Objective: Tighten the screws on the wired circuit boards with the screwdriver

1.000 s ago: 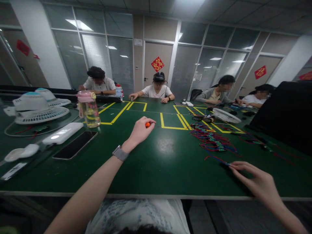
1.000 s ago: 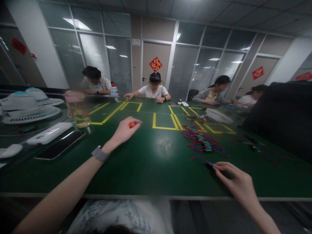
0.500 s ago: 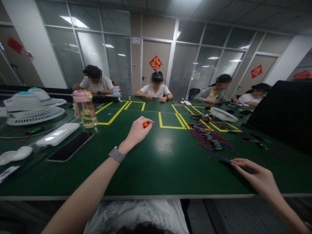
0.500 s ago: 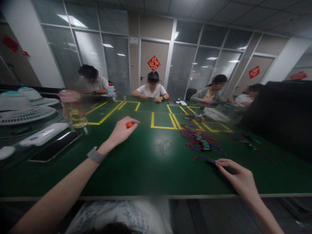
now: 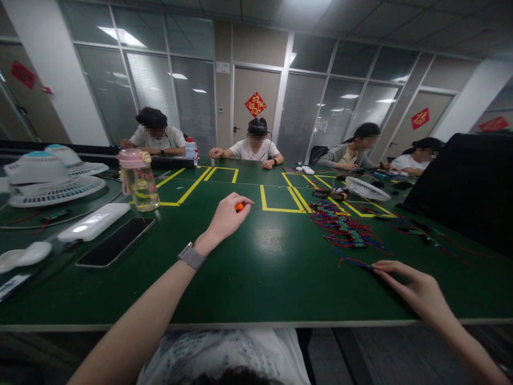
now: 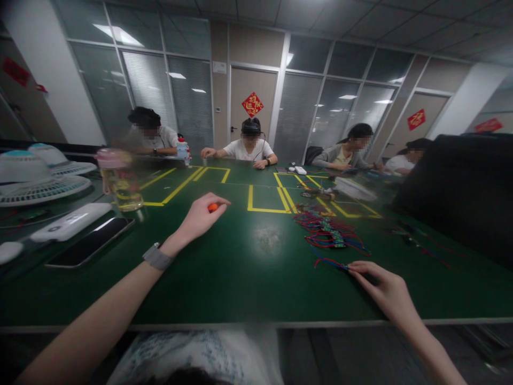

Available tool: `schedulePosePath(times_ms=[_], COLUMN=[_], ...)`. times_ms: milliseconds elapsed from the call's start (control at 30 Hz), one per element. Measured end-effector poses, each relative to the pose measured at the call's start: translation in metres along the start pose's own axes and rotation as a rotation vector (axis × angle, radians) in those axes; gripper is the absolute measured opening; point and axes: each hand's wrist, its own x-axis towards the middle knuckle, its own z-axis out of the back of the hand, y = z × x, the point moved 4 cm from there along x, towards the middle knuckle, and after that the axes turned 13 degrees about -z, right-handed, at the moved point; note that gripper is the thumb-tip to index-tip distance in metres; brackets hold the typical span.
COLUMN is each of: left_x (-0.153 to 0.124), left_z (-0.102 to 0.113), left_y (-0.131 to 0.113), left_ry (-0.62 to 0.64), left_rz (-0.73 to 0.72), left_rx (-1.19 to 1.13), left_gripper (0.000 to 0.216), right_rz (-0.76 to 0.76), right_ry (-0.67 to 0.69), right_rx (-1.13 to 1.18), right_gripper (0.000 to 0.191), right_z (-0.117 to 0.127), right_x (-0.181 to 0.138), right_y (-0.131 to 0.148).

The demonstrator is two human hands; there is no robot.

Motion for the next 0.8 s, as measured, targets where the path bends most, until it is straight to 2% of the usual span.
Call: schedulePosePath(times_ms=[367, 600, 800], left_x=[-0.001, -0.001, 0.000], left_z=[0.000, 0.000, 0.000], left_y=[0.000, -0.003, -0.003], left_ry=[-0.001, 0.015, 0.010], left_rz=[-0.012, 0.004, -0.003], left_rx=[-0.006, -0.012, -0.007], left_gripper=[0.021, 0.022, 0.021], right_rz=[0.157, 0.222, 0.119], right_ry=[0.057, -0.051, -0.183], right_rx=[-0.090, -0.130, -0.269], right_gripper=[0.043, 0.045, 0.059], right_z=[0.004, 0.005, -0.006], right_x=[0.014, 0.005, -0.009], right_y=[0.008, 0.013, 0.026])
